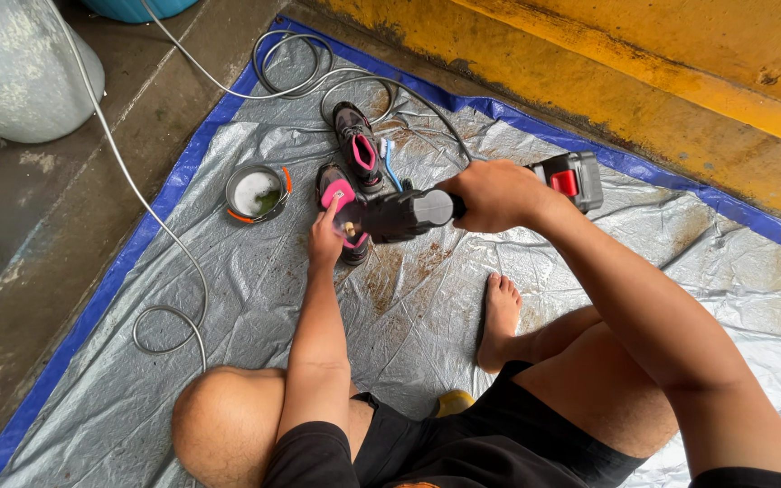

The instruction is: The person sits on a tarp and cleans a pair of dark sneakers with pink accents. They use a cordless drill with a brush attachment to scrub the shoes, then switch to a manual toothbrush to clean the interior and laces.

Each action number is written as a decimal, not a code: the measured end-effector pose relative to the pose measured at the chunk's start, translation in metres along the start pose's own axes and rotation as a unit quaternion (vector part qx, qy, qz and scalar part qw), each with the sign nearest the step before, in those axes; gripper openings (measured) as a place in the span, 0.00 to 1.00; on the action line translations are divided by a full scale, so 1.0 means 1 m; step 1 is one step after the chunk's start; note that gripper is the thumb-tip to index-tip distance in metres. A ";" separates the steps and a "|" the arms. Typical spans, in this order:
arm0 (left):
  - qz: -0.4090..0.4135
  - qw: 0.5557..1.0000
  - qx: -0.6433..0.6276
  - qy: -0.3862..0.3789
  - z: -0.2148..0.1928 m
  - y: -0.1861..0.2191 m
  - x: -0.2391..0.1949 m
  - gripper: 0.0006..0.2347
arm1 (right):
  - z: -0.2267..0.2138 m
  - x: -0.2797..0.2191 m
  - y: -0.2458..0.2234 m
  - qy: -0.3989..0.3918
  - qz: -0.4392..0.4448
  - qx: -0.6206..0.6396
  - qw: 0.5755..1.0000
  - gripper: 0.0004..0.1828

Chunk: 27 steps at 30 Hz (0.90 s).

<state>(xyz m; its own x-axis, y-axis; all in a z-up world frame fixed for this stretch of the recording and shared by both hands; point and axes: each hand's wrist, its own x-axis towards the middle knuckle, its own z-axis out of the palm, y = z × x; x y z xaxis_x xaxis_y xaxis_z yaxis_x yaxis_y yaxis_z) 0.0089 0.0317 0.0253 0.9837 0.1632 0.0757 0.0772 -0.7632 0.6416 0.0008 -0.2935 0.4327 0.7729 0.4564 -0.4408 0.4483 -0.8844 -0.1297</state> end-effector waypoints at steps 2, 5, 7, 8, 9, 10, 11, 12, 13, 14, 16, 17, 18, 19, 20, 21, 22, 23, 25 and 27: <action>-0.008 1.000 0.008 -0.010 -0.003 0.004 0.003 0.32 | 0.006 -0.001 0.004 -0.002 0.000 -0.001 1.000 0.20; -0.035 0.998 0.027 -0.034 0.007 -0.005 0.014 0.32 | 0.028 0.013 0.007 -0.002 0.001 -0.001 1.000 0.19; -0.052 0.997 0.040 -0.049 0.007 -0.001 0.017 0.33 | 0.042 0.023 0.007 0.003 0.003 0.002 1.000 0.18; -0.114 0.990 0.023 -0.075 0.000 0.008 0.015 0.32 | 0.047 0.027 0.004 0.007 -0.004 0.007 1.000 0.20; -0.175 0.979 0.005 -0.101 -0.007 0.017 0.014 0.33 | 0.051 0.032 0.001 0.011 -0.010 0.012 1.000 0.21; -0.176 0.979 0.004 -0.100 0.006 0.005 0.018 0.33 | 0.058 0.036 0.001 0.011 -0.011 0.010 1.000 0.21; -0.209 0.974 0.025 -0.085 0.018 -0.008 0.023 0.30 | 0.065 0.040 -0.001 0.010 -0.015 0.007 1.000 0.21; -0.241 0.967 0.044 -0.069 0.031 -0.019 0.034 0.27 | 0.069 0.046 0.000 0.010 -0.019 0.002 1.000 0.21; -0.240 0.968 0.040 -0.066 0.039 -0.026 0.045 0.27 | 0.064 0.045 -0.002 0.013 -0.018 -0.003 1.000 0.21; -0.229 0.971 0.053 -0.028 0.047 -0.033 0.053 0.25 | 0.061 0.043 -0.003 0.007 -0.018 0.002 1.000 0.21; -0.221 0.973 0.064 0.011 0.057 -0.042 0.063 0.24 | 0.053 0.039 -0.005 0.000 -0.019 0.005 1.000 0.22; -0.240 0.968 0.066 0.030 0.058 -0.044 0.064 0.26 | 0.047 0.036 -0.007 -0.002 -0.008 0.012 1.000 0.24; -0.255 0.963 0.066 0.051 0.059 -0.043 0.072 0.27 | 0.037 0.035 -0.007 -0.001 0.005 0.018 1.000 0.27; -0.254 0.963 0.064 0.054 0.053 -0.040 0.079 0.27 | 0.029 0.036 -0.003 0.002 0.004 0.015 1.000 0.27; -0.298 0.953 0.037 0.025 0.047 -0.038 0.078 0.33 | 0.022 0.034 -0.001 0.000 0.022 0.034 0.999 0.25; -0.341 0.940 0.011 -0.004 0.043 -0.037 0.077 0.39 | 0.016 0.033 0.002 -0.002 0.041 0.053 0.998 0.24; -0.344 0.939 0.009 -0.003 0.018 -0.015 0.070 0.39 | 0.012 0.033 0.006 -0.004 0.039 0.050 0.998 0.24; -0.386 0.919 -0.007 -0.080 -0.006 0.006 0.062 0.39 | 0.007 0.033 0.011 -0.002 0.050 0.060 0.997 0.24; -0.429 0.890 -0.025 -0.155 -0.060 0.064 0.054 0.43 | 0.002 0.036 0.018 -0.003 0.058 0.068 0.996 0.25; -0.398 0.866 -0.129 -0.273 -0.139 0.132 0.026 0.48 | 0.002 0.042 0.025 0.000 0.063 0.069 0.996 0.24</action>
<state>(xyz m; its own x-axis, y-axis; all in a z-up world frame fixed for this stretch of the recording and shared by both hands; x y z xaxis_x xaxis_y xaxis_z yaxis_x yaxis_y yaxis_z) 0.0221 0.0221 0.2181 0.5711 0.1990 -0.7964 0.7967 -0.3682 0.4793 0.0433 -0.2966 0.4093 0.8189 0.3414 -0.4613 0.2817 -0.9394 -0.1952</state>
